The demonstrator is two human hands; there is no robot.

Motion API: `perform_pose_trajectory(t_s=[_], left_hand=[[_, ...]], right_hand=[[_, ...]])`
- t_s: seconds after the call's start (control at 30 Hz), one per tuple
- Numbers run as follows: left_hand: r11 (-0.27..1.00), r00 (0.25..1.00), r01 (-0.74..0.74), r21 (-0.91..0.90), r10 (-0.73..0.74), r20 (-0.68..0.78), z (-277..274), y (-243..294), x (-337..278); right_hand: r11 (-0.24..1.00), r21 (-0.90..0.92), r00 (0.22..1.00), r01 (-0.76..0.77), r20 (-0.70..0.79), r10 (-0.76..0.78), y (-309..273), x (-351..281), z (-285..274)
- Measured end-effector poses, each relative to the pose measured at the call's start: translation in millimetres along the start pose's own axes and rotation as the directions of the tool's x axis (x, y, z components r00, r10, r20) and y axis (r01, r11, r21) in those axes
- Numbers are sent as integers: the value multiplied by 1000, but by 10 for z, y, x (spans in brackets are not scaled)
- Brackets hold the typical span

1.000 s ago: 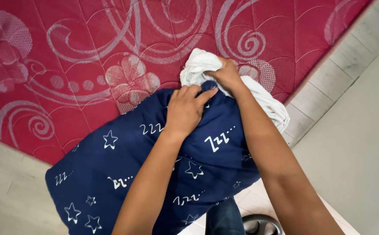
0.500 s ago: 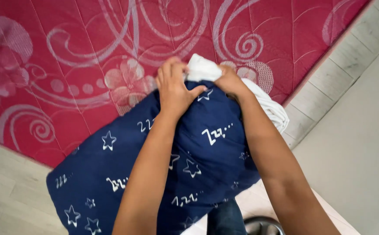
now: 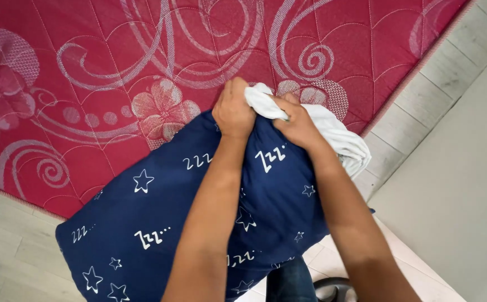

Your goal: The person picks up a white pillowcase and a blue pillow with star patterns. They place the pillowcase on the bed, smooth it out, and then insert the pillow into the case by hand, adjusting the corners and smoothing the surface until the pillow is fully encased.

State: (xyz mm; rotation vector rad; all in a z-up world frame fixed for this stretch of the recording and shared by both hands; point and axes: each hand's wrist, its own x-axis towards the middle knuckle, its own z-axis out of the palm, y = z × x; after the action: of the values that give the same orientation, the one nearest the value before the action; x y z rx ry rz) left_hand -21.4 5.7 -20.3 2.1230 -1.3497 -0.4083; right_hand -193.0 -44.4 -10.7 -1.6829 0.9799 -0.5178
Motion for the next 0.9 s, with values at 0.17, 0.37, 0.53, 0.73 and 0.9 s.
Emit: perform_pose_trajectory(t_s=[0.17, 0.37, 0.53, 0.73, 0.9], left_hand=[[999, 957, -27, -41, 14, -291, 56, -65, -143], [987, 966, -92, -132, 56, -253, -114, -84, -38], [967, 976, -209, -146, 215, 24, -593, -184, 147], [947, 928, -311, 79, 285, 238, -1111, -264, -201], [921, 928, -352, 165, 320, 193, -974, -296, -244]], right_hand=[[653, 571, 863, -497, 250, 439, 150, 158, -176], [918, -69, 853, -390, 349, 389, 327, 762, 72], [829, 221, 858, -514, 137, 495, 223, 917, 144], [853, -40, 852, -520, -94, 515, 164, 1056, 554], [728, -51, 726, -684, 48, 686, 215, 1060, 498]])
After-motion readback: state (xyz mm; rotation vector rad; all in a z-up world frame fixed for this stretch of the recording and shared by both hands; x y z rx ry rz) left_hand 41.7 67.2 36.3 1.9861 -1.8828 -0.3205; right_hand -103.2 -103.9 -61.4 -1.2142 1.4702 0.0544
